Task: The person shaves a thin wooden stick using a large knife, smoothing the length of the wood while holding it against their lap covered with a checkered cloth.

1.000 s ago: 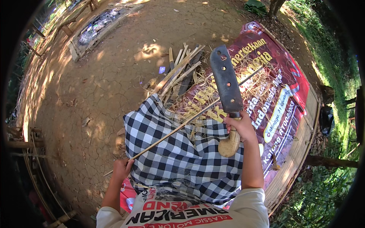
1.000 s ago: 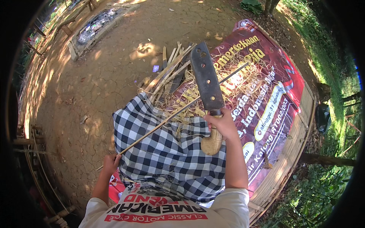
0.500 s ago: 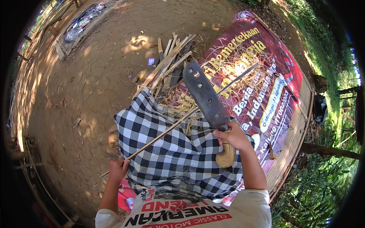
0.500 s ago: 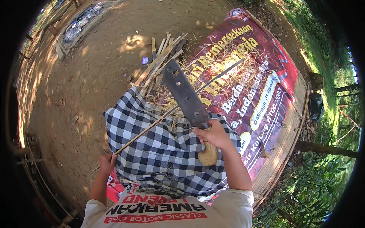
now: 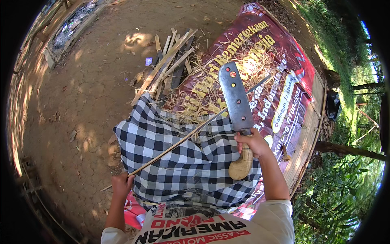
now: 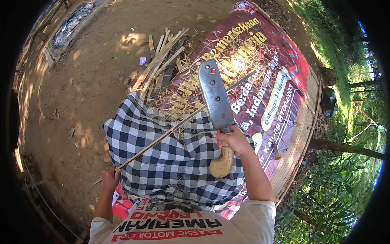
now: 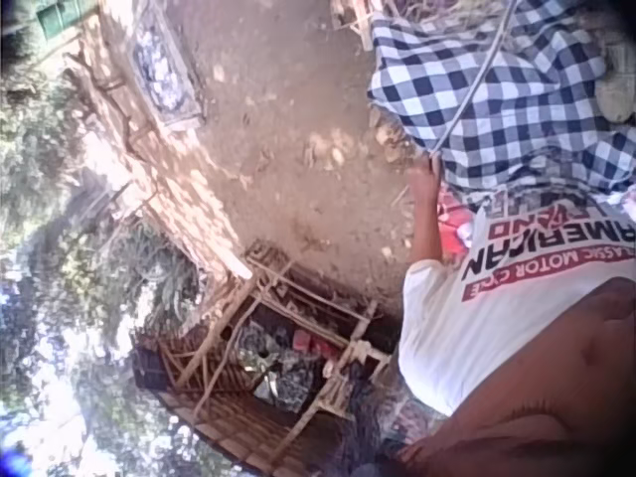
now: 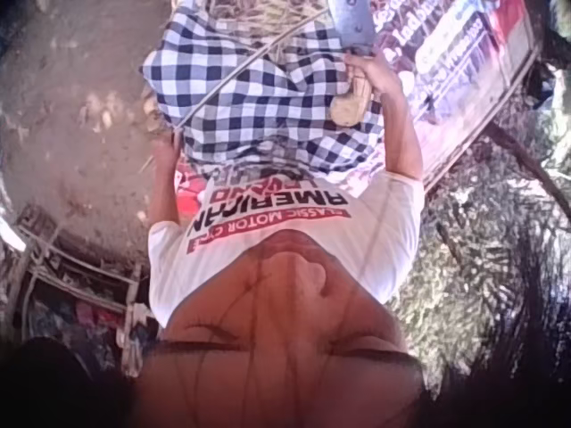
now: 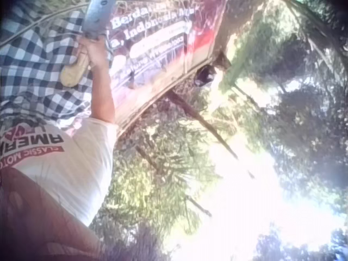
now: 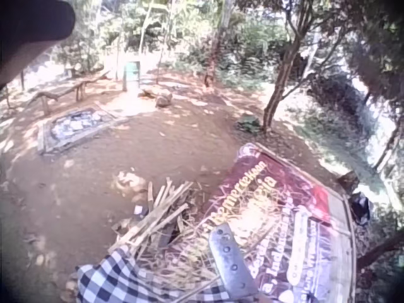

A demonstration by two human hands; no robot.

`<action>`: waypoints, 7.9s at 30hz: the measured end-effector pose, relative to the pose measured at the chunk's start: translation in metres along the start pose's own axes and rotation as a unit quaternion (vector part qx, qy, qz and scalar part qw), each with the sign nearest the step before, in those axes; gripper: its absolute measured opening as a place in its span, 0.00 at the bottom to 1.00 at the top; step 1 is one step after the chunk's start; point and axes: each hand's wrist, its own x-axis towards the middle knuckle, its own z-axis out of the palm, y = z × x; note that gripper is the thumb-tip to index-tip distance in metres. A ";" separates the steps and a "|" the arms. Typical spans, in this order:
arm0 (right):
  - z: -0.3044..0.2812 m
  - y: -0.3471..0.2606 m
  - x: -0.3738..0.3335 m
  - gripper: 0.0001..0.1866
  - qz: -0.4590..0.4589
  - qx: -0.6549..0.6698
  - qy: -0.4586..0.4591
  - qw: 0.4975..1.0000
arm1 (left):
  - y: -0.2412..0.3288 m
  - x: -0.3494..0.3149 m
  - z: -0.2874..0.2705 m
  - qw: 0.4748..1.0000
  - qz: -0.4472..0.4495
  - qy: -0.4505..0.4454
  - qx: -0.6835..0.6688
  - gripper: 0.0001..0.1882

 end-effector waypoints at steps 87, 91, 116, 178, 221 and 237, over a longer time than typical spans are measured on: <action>0.027 0.027 -0.011 0.10 0.022 -0.049 -0.117 0.992 | 0.003 0.002 -0.013 0.999 -0.020 -0.048 0.004 0.19; 0.039 0.034 -0.009 0.10 0.015 0.067 -0.050 0.996 | 0.002 0.004 -0.005 0.998 -0.025 -0.048 -0.015 0.18; 0.006 0.031 -0.031 0.09 -0.124 0.081 0.027 0.989 | -0.008 0.013 -0.010 0.982 -0.080 -0.129 -0.110 0.23; 0.027 0.014 -0.025 0.06 -0.038 -0.109 -0.103 0.988 | -0.021 0.019 0.001 0.950 -0.158 -0.171 -0.209 0.31; 0.033 0.003 -0.016 0.05 -0.102 -0.025 -0.009 0.994 | -0.021 0.003 0.004 0.945 -0.187 -0.160 -0.216 0.31; 0.070 0.023 -0.018 0.05 -0.066 -0.072 -0.038 0.994 | -0.011 0.008 0.004 0.958 -0.167 -0.149 -0.181 0.31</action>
